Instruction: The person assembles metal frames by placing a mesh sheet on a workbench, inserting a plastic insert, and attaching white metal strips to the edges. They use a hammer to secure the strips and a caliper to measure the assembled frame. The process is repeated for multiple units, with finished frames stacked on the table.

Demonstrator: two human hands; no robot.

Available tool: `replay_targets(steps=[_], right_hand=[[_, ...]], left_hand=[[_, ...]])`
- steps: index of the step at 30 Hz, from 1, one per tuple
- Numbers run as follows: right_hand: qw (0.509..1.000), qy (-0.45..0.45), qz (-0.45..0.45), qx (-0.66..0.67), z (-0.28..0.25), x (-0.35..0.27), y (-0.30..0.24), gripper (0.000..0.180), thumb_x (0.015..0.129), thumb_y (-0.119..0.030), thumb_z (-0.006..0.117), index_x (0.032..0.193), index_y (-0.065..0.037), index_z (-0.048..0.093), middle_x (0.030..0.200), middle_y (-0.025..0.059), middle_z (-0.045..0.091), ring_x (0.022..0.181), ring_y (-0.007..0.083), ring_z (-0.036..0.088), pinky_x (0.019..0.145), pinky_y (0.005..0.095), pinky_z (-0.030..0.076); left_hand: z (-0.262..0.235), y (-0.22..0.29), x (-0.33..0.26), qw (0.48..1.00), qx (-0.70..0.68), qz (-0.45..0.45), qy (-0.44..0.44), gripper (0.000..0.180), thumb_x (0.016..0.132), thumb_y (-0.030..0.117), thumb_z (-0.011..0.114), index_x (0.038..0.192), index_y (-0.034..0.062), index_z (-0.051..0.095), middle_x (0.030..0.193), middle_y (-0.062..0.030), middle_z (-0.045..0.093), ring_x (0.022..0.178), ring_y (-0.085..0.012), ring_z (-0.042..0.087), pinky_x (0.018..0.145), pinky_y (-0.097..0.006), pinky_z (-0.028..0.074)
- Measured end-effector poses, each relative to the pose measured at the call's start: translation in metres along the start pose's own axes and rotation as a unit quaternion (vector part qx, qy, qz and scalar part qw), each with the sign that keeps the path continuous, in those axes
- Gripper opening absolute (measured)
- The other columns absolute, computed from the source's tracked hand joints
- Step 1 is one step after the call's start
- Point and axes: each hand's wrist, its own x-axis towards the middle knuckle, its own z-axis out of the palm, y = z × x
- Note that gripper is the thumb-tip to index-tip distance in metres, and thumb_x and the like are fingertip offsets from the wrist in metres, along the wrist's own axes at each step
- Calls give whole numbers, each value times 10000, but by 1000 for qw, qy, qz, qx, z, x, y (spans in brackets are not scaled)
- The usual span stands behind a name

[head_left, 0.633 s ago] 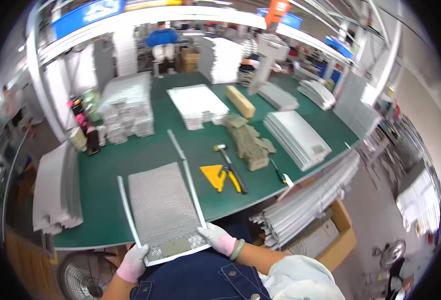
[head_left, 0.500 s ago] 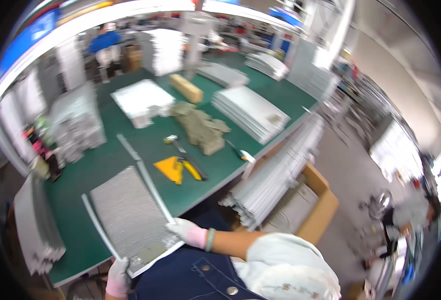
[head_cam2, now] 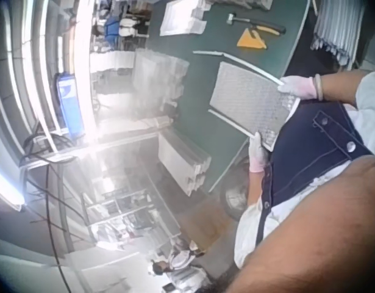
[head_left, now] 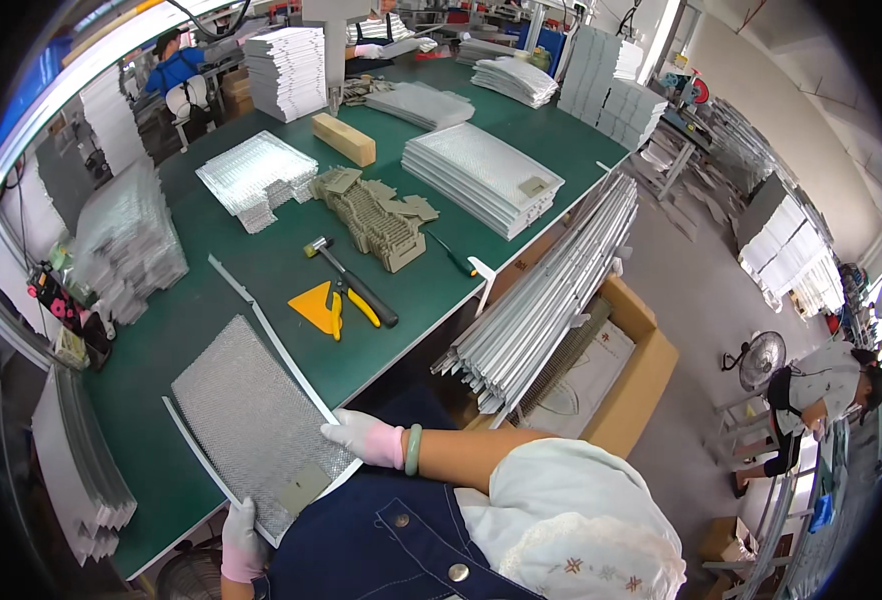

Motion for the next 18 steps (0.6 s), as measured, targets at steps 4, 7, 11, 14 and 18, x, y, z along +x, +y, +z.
replay_targets(steps=[4,7,11,14,18], right_hand=[[999,-37,13,-35,-9,-6,-12,422,992,-257,532,1240,85,540,1109,156,646,985,206,593,920,338,462],[1000,15,3,-25,-7,-6,-33,408,1000,-238,523,1253,81,537,1142,160,644,1027,217,598,947,341,457],[1000,4,-27,4,-5,-8,-20,444,1016,-255,512,1278,103,518,1169,151,632,1072,192,589,981,321,449],[998,55,-13,40,0,-5,10,416,1011,-236,523,1271,89,529,1157,133,635,1052,177,592,969,318,456],[981,77,41,171,13,-14,-6,370,995,-197,548,1234,85,552,1115,113,640,1025,167,584,949,307,449]], left_hand=[[-1,1,-1,1000,24,-5,-8,449,1025,184,372,1390,-79,377,1309,-175,531,1162,-254,568,1035,-383,436],[2,0,-2,1000,14,12,-2,424,1015,173,381,1343,-92,423,1247,-162,574,1129,-250,584,1013,-372,450],[8,10,0,998,12,7,58,392,1002,169,427,1293,-91,470,1159,-142,617,1085,-239,603,984,-365,465],[18,3,-7,994,-54,-1,91,381,995,157,458,1292,-81,476,1183,-137,604,1103,-216,595,980,-366,466],[16,-17,-7,989,-94,39,107,335,984,147,474,1248,-57,503,1176,-104,577,1059,-169,571,956,-344,454]])
